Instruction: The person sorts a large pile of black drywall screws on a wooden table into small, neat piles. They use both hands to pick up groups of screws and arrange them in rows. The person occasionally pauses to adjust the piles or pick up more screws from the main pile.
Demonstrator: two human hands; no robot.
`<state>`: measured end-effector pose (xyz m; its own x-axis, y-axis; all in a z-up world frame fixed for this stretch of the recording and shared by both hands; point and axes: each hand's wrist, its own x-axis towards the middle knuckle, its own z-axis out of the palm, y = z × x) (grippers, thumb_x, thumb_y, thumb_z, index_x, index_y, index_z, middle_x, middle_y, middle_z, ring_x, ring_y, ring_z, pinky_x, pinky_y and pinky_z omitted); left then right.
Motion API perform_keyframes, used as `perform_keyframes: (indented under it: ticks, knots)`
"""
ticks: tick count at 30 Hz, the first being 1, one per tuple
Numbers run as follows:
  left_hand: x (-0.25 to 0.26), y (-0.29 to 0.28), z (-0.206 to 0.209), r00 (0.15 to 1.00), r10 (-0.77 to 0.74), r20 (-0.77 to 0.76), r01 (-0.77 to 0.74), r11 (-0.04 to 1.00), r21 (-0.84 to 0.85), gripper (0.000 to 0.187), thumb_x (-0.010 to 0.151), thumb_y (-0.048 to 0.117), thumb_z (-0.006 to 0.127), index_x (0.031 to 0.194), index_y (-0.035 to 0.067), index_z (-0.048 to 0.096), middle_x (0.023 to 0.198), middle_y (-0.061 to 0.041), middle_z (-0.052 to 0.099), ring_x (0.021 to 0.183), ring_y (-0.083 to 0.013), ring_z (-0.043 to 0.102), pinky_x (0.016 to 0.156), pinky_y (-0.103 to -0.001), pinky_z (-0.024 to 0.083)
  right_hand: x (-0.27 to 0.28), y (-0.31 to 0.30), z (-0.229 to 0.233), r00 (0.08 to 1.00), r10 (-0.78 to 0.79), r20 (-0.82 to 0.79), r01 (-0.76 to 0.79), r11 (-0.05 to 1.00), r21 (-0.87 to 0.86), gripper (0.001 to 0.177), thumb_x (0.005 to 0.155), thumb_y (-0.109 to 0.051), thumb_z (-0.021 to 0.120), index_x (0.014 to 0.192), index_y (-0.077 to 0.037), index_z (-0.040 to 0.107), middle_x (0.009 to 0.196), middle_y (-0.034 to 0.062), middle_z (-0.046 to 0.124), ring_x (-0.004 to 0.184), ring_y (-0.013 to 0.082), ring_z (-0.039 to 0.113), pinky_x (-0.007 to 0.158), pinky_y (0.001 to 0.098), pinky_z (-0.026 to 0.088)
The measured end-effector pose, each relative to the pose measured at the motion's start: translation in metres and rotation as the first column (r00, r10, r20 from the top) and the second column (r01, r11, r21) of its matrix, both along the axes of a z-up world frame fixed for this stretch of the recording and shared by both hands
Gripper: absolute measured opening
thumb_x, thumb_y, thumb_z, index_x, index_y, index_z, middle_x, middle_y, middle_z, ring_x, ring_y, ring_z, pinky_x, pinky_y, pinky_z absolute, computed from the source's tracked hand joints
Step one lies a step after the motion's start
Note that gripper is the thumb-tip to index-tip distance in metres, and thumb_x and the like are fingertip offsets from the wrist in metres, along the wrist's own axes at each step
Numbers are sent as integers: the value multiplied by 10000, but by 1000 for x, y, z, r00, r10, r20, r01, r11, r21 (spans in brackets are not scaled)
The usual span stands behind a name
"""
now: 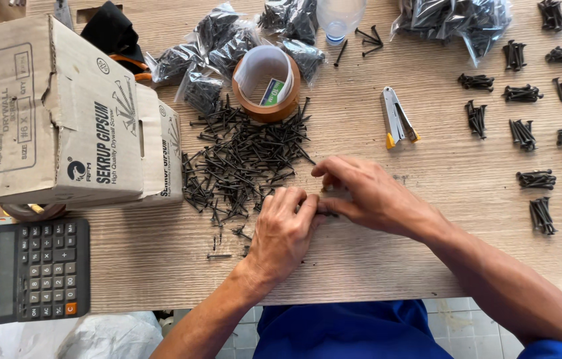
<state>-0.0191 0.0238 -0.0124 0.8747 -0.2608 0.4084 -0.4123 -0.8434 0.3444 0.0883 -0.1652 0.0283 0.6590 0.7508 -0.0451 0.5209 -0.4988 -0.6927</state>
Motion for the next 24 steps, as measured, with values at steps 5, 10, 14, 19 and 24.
perform_keyframes:
  ticks: [5, 10, 14, 19, 24]
  knots:
    - [3, 6, -4, 1000, 30, -1, -30, 999, -20, 281, 1014, 304, 684, 1152, 60, 677, 961, -65, 538, 867, -272, 593, 730, -394, 481, 10, 10, 6, 1000, -15, 21, 15, 1000, -16, 424, 877, -321, 839, 1190, -114, 642, 1004, 111, 651, 980, 332, 701, 847, 503, 584]
    - [1, 3, -3, 999, 34, -16, -35, 999, -40, 251, 1043, 287, 658, 1170, 71, 679, 952, -55, 532, 860, -262, 594, 721, -385, 479, 21, 20, -10, 997, -52, 50, 50, 998, 36, 269, 905, -139, 699, 1161, -84, 636, 943, 140, 619, 957, 384, 707, 818, 509, 574]
    - [0, 1, -2, 999, 47, -24, -48, 998, -33, 261, 1053, 279, 645, 1192, 60, 673, 956, -63, 516, 856, -268, 580, 708, -393, 477, 21, 33, -31, 951, -146, 272, 154, 988, -5, 230, 974, -243, 721, 1174, -147, 658, 933, 78, 592, 903, 332, 707, 765, 472, 600]
    - [0, 0, 1, 999, 40, -17, -40, 999, -32, 236, 1045, 275, 649, 1170, 78, 679, 947, -53, 494, 863, -274, 580, 707, -399, 483, 24, 35, -46, 914, -183, 362, 229, 970, -87, 141, 1019, -300, 696, 1052, -179, 632, 914, 65, 536, 834, 359, 720, 695, 505, 615]
    - [1, 0, 4, 1000, 19, -7, -19, 999, -30, 169, 1050, 266, 647, 1119, 118, 692, 929, -26, 489, 852, -248, 578, 689, -380, 475, 21, 21, -32, 926, -203, 318, 304, 900, -312, 91, 1092, -190, 624, 1059, -111, 592, 1024, 63, 502, 953, 292, 700, 752, 469, 637]
